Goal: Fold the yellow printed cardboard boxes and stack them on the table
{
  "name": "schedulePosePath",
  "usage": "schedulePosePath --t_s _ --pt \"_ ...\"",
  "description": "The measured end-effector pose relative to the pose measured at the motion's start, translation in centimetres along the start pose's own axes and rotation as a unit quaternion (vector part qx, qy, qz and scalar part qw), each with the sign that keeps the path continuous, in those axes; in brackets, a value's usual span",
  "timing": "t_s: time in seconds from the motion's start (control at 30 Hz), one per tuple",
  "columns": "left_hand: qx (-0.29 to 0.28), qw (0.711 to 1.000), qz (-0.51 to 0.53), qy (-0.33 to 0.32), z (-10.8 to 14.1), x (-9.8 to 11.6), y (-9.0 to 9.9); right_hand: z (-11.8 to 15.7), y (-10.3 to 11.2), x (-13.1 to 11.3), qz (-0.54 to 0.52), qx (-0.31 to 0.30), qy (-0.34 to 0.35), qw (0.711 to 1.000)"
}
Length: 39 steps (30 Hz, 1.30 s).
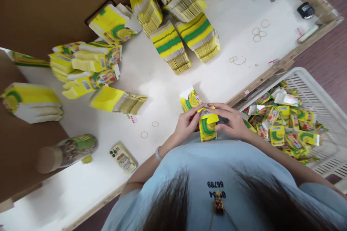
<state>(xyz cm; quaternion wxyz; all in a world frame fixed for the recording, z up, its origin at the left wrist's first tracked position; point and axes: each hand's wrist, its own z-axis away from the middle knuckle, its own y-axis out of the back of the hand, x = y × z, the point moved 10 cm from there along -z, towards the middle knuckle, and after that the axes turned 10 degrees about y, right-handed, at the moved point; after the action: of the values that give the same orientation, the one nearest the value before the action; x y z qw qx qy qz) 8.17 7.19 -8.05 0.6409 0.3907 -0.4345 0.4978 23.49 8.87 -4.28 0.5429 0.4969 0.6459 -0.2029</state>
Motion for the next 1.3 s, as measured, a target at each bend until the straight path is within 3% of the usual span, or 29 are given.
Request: schedulePosePath --t_s 0.1,0.17,0.33,0.43,0.5,0.57,0.67,0.77,0.87,0.93,0.97,1.03,1.17,1.3 --pt "0.006 1.0 -0.008 0.008 0.0 0.1 0.1 0.5 -1.6 1.9 -0.127 -0.007 -0.162 0.979" --pt "0.003 1.0 -0.01 0.013 0.0 -0.1 0.1 0.6 -2.4 2.3 -0.181 -0.014 -0.214 0.96" --pt "0.01 0.999 -0.029 -0.009 0.3 0.2 0.2 0.3 -1.9 2.6 -0.229 -0.029 -0.235 0.944" --pt "0.0 0.997 -0.063 -0.045 0.6 0.9 0.1 0.6 -2.6 2.9 -0.281 -0.06 -0.248 0.925" --pt "-0.025 0.991 -0.106 -0.082 0.6 1.7 -0.2 0.9 -2.9 3.5 -0.283 -0.037 -0.262 0.922" --pt "-0.03 0.976 -0.168 -0.135 -0.1 2.7 0.1 1.3 -1.8 4.5 -0.244 0.025 -0.272 0.931" --pt "0.075 0.947 -0.26 -0.175 -3.3 3.6 3.6 3.2 3.8 5.6 -0.097 0.116 -0.274 0.95" --pt "0.197 0.923 -0.311 -0.115 -8.1 2.2 8.4 6.7 13.5 5.2 0.171 0.135 -0.273 0.937" --pt "0.168 0.936 -0.307 -0.041 -12.1 -0.4 10.0 9.9 20.8 3.7 0.424 0.076 -0.286 0.856" --pt "0.128 0.944 -0.304 -0.033 -13.3 -1.1 9.7 10.1 22.4 2.2 0.507 0.077 -0.263 0.818" --pt "0.119 0.942 -0.31 -0.046 -13.3 -0.9 9.6 9.5 21.9 1.6 0.519 0.089 -0.241 0.815" --pt "0.121 0.929 -0.336 -0.094 -12.6 0.6 9.4 6.9 18.9 1.0 0.489 0.115 -0.183 0.845" --pt "0.139 0.905 -0.356 -0.186 -9.5 4.7 9.0 -0.8 8.6 1.0 0.333 0.15 -0.035 0.93" --pt "0.152 0.93 -0.278 -0.184 -6.0 7.8 8.2 -6.3 -0.5 1.3 0.206 0.133 0.043 0.969"
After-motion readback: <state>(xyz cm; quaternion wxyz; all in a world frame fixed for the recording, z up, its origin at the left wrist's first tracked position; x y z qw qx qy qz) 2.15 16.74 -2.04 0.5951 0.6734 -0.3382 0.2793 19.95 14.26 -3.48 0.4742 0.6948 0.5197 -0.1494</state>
